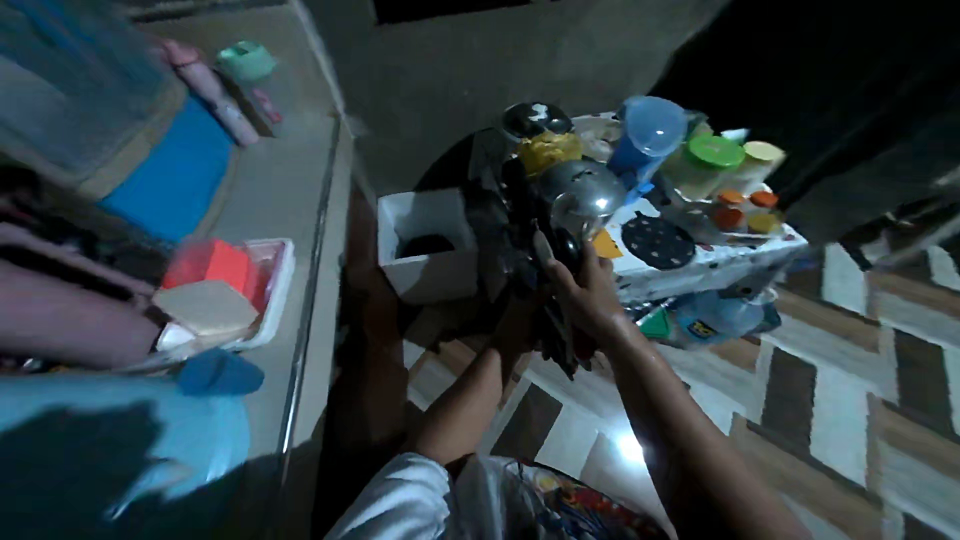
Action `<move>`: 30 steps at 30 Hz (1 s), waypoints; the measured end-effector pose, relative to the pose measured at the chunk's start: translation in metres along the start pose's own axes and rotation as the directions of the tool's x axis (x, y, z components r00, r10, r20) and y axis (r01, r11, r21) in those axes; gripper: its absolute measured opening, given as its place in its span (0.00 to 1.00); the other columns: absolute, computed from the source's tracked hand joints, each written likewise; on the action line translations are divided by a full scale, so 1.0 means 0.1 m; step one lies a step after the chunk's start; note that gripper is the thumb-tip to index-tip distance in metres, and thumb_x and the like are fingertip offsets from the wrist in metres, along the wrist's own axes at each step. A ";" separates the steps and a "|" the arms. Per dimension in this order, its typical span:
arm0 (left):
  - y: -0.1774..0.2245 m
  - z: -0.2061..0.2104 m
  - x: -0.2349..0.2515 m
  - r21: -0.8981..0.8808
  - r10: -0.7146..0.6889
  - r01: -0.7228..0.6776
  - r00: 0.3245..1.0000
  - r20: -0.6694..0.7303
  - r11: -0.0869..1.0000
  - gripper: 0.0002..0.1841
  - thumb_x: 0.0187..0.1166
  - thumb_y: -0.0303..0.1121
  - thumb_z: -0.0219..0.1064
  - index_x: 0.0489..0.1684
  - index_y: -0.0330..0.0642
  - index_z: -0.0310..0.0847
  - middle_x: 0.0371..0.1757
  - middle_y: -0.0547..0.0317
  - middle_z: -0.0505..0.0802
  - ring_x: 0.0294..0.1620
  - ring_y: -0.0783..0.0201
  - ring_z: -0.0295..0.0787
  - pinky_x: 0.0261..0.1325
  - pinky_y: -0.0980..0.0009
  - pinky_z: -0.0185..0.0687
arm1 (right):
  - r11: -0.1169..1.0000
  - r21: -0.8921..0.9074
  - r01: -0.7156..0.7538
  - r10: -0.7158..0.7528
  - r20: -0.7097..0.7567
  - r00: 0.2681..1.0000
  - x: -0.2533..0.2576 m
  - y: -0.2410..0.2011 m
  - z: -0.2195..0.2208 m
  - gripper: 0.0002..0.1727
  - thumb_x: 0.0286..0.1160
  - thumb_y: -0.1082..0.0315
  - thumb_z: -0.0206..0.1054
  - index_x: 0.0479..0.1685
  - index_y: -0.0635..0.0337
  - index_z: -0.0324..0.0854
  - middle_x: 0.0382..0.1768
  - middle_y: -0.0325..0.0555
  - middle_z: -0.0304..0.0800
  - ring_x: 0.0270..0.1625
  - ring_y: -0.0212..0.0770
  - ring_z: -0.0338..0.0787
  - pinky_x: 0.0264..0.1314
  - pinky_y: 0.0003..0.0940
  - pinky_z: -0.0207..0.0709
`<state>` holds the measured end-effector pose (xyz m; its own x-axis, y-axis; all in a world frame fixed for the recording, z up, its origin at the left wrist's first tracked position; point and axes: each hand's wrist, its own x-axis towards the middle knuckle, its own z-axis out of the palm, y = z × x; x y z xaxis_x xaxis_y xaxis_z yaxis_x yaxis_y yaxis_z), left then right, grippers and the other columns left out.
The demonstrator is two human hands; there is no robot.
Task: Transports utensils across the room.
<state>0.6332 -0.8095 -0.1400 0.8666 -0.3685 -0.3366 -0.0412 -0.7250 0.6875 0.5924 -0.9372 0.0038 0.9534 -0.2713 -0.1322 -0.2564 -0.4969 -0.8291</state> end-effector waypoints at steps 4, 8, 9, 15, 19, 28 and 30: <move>0.40 -0.74 -0.46 -0.722 -0.276 0.202 0.961 0.015 0.662 0.27 0.91 0.50 0.55 0.77 0.38 0.71 0.63 0.43 0.85 0.58 0.54 0.82 0.61 0.57 0.80 | 0.996 0.046 0.075 -0.079 0.095 0.992 0.22 -0.22 0.28 0.44 0.84 0.40 0.57 0.94 0.52 0.47 0.82 0.74 0.59 0.72 0.71 0.77 0.64 0.71 0.74; 0.19 -1.15 -0.52 -0.835 -0.343 -0.007 0.910 -0.234 0.551 0.27 0.83 0.45 0.69 0.74 0.39 0.72 0.56 0.47 0.88 0.51 0.59 0.85 0.56 0.60 0.83 | 0.974 0.152 0.167 -0.198 0.219 0.956 0.41 -0.52 0.72 0.46 0.84 0.40 0.56 0.96 0.50 0.42 0.84 0.71 0.57 0.73 0.68 0.75 0.65 0.69 0.74; 0.12 -1.26 -0.54 -0.864 -0.344 -0.094 0.892 -0.294 0.495 0.27 0.82 0.39 0.71 0.76 0.39 0.70 0.56 0.49 0.88 0.52 0.62 0.86 0.57 0.62 0.84 | 0.967 0.176 0.186 -0.228 0.257 0.939 0.45 -0.61 0.84 0.46 0.84 0.40 0.56 0.96 0.49 0.42 0.84 0.69 0.58 0.73 0.66 0.76 0.65 0.68 0.74; -0.51 -1.89 -0.53 -0.802 -0.383 -0.421 0.719 -0.580 0.424 0.36 0.71 0.29 0.78 0.80 0.41 0.65 0.64 0.52 0.86 0.59 0.65 0.84 0.62 0.63 0.83 | 0.909 0.296 0.293 -0.402 0.440 0.803 0.77 -1.21 1.67 0.44 0.83 0.40 0.56 0.96 0.44 0.43 0.81 0.64 0.63 0.70 0.59 0.80 0.62 0.63 0.78; -0.87 -2.33 -0.61 -0.751 -0.486 -0.480 0.573 -0.660 0.454 0.38 0.67 0.32 0.81 0.80 0.44 0.66 0.62 0.51 0.88 0.57 0.62 0.87 0.60 0.60 0.86 | 0.856 0.384 0.346 -0.515 0.576 0.635 0.99 -1.66 2.21 0.42 0.85 0.43 0.55 0.96 0.43 0.45 0.82 0.60 0.66 0.70 0.53 0.82 0.64 0.59 0.80; -1.52 -2.88 -0.85 -0.559 -0.584 -0.581 0.169 -0.794 0.591 0.42 0.61 0.28 0.84 0.80 0.48 0.66 0.57 0.56 0.90 0.50 0.65 0.90 0.50 0.63 0.91 | 0.710 0.671 0.215 -0.705 0.680 0.203 1.18 -2.27 3.42 0.40 0.86 0.48 0.56 0.94 0.54 0.48 0.80 0.47 0.73 0.74 0.31 0.80 0.76 0.35 0.77; -1.64 -2.93 -0.84 -0.453 -0.550 -0.561 -0.005 -0.835 0.693 0.40 0.56 0.27 0.84 0.74 0.37 0.70 0.54 0.52 0.91 0.51 0.66 0.92 0.55 0.66 0.91 | 0.654 0.740 0.161 -0.756 0.647 0.100 1.20 -2.35 3.63 0.39 0.85 0.49 0.57 0.92 0.54 0.50 0.77 0.40 0.76 0.71 0.25 0.80 0.74 0.29 0.78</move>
<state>0.7131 -0.4890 -0.0357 0.4334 0.8868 0.1605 -0.2893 -0.0318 0.9567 0.8244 -0.5535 -0.0148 0.3918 0.8818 0.2626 0.1035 0.2413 -0.9649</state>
